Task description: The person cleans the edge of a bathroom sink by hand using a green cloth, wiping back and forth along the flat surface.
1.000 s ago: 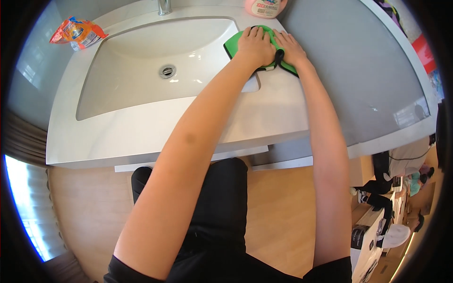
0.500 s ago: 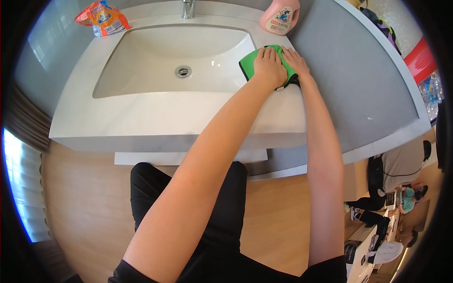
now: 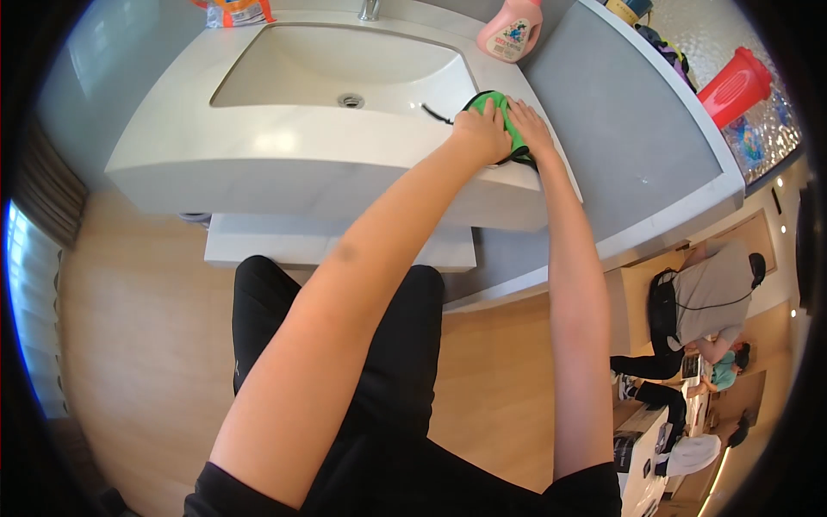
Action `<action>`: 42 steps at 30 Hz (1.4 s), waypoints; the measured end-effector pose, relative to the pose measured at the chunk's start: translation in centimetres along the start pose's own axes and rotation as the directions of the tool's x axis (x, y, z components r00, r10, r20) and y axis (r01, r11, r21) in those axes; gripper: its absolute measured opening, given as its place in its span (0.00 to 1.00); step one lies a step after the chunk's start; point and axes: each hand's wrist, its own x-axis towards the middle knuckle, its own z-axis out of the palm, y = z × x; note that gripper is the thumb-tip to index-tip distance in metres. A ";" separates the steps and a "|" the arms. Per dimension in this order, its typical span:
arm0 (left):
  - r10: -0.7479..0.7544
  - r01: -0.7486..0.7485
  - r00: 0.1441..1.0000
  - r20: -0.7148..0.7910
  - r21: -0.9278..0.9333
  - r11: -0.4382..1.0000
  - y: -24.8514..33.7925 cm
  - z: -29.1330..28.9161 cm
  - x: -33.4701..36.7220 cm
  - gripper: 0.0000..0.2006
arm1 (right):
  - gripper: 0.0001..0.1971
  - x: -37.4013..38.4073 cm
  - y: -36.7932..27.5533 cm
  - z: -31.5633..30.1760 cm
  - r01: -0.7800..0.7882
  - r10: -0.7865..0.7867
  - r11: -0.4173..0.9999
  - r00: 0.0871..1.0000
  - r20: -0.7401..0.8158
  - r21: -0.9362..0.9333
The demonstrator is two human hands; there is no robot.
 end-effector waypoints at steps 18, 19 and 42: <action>0.060 0.161 0.825 -0.561 0.336 0.928 -9.3 -6.6 -24.0 0.21 | 0.32 -3.3 -27.3 -14.4 -0.067 0.041 0.931 0.996 0.080 0.358; 0.025 0.198 0.824 -0.566 0.328 0.924 -10.6 -7.6 -25.1 0.19 | 0.32 -2.6 -29.2 -15.1 -0.039 0.019 0.925 0.998 0.058 0.378; -0.109 0.297 0.879 -0.463 0.355 0.887 -25.2 -14.1 -32.0 0.18 | 0.34 4.1 -47.0 -17.1 0.131 -0.074 0.835 0.989 -0.127 0.534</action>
